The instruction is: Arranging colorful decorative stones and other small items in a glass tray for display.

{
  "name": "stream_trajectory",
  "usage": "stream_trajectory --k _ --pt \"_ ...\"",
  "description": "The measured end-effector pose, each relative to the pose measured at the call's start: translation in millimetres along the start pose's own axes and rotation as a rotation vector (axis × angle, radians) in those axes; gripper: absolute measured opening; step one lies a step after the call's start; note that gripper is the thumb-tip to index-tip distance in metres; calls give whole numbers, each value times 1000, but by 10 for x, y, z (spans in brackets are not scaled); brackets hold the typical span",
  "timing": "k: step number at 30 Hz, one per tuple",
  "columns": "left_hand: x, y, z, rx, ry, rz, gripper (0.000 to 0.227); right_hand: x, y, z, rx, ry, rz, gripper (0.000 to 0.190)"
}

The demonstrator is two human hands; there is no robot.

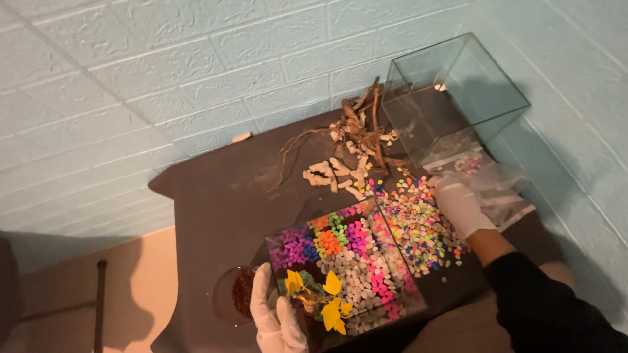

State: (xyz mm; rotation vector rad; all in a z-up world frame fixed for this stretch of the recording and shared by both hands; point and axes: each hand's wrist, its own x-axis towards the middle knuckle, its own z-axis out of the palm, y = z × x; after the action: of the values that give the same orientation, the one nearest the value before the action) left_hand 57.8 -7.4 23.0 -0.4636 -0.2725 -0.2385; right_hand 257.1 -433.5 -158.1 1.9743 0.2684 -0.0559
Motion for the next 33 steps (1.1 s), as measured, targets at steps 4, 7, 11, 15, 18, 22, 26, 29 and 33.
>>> stream_trajectory --k 4,7,11,15,18,22,26,29,33 --pt "54 -31 -33 375 189 157 57 -43 -22 126 609 243 184 10" --pt "202 -152 123 1437 633 289 58 -130 381 -390 1440 74 265 10" --pt "9 36 -193 1174 413 311 61 -379 1265 -1659 1977 64 201 39" --pt "218 -106 5 2155 665 376 55 -499 1195 -2117 1796 351 -166 32" --pt "192 -69 -28 2226 609 376 56 -282 628 -2111 1128 559 -855 65" --pt "190 -85 27 2325 681 311 56 346 -143 -2393 896 -618 -635 21" --pt "167 -85 -17 2506 829 319 56 884 -830 -2224 414 -692 -988 40" --pt "131 -12 -79 2541 638 379 56 755 -621 -2290 583 -625 -890 20" --pt "153 -22 -55 2562 473 448 56 901 -1020 -1999 476 -638 -919 10"
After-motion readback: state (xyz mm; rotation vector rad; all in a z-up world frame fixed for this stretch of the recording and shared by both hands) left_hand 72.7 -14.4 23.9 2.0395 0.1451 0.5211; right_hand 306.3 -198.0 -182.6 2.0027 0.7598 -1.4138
